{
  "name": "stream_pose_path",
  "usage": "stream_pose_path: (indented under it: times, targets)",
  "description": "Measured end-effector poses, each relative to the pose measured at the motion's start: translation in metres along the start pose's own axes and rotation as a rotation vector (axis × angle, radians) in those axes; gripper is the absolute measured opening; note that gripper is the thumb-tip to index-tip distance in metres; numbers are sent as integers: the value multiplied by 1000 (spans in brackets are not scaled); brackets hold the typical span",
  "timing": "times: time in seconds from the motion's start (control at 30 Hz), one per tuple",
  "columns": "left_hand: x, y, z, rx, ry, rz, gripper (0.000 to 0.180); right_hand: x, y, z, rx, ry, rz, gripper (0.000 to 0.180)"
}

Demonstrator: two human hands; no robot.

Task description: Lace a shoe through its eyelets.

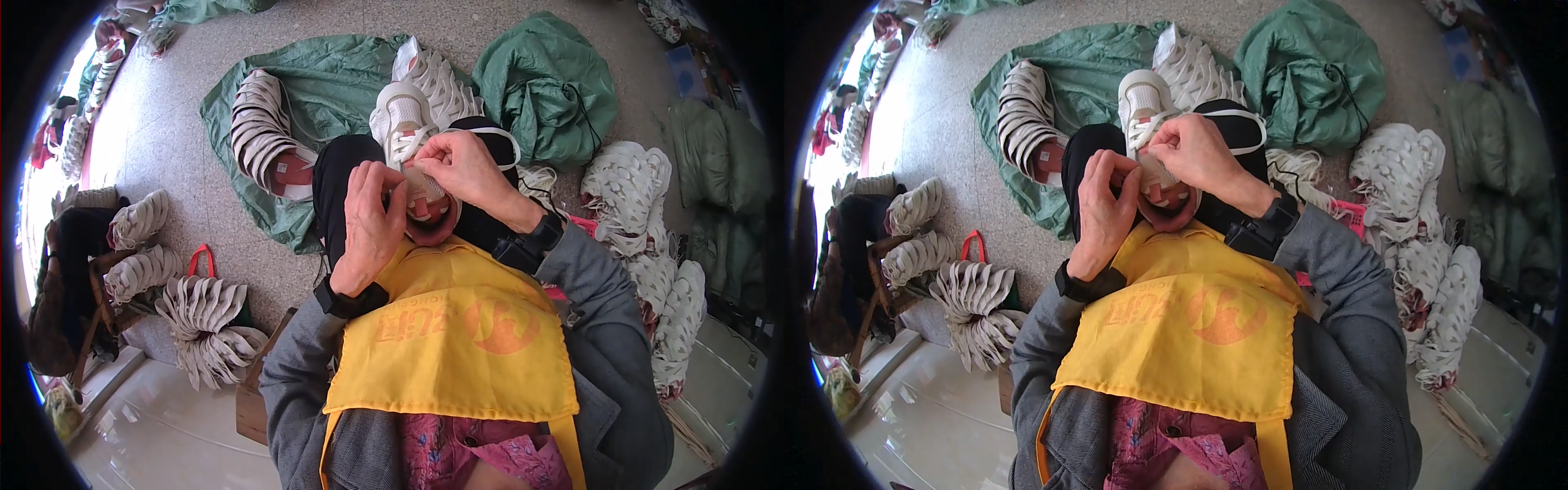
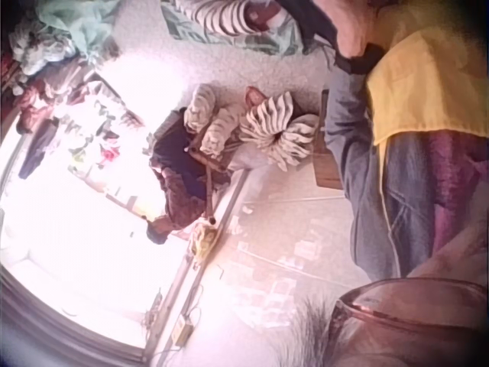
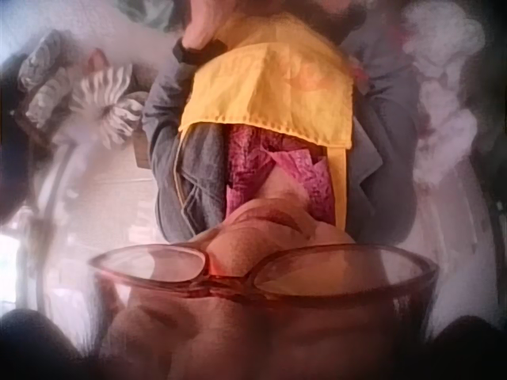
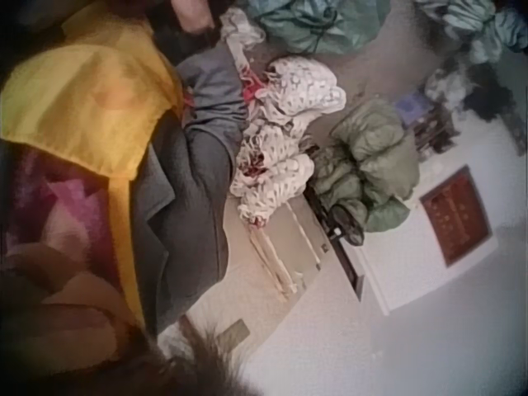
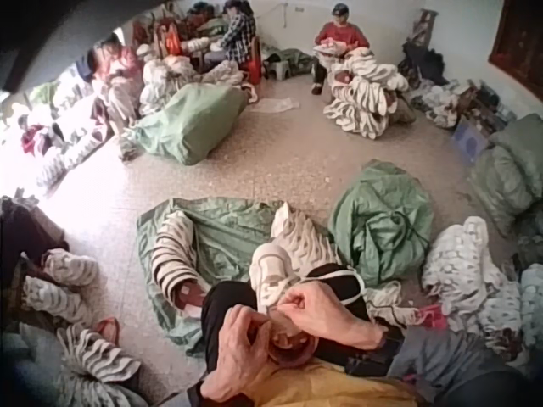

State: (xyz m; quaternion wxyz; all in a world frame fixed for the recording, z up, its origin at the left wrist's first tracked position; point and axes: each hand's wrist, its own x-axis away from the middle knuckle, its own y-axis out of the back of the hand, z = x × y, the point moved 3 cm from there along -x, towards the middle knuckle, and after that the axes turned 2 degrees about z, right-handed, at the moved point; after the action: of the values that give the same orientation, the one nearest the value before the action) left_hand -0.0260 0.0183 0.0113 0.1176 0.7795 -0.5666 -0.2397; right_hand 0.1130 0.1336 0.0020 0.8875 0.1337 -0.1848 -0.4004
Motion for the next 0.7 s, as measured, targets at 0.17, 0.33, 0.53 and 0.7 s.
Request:
stream_pose_path:
  times: [0.17, 0.33, 0.53, 0.7]
  targets:
    - [-4, -1, 4, 36, 71, -43, 13, -4, 1, -8, -185, -149, 136, 8]
    - [-11, -2, 4, 6, 29, -15, 12, -7, 3, -13, -262, -128, 165, 7]
    - [-18, -5, 11, 85, 111, 36, 12, -10, 6, -9, -256, -187, 202, 7]
    - [-23, -5, 23, 139, 159, 109, 8, -9, 9, -6, -162, -119, 232, 9]
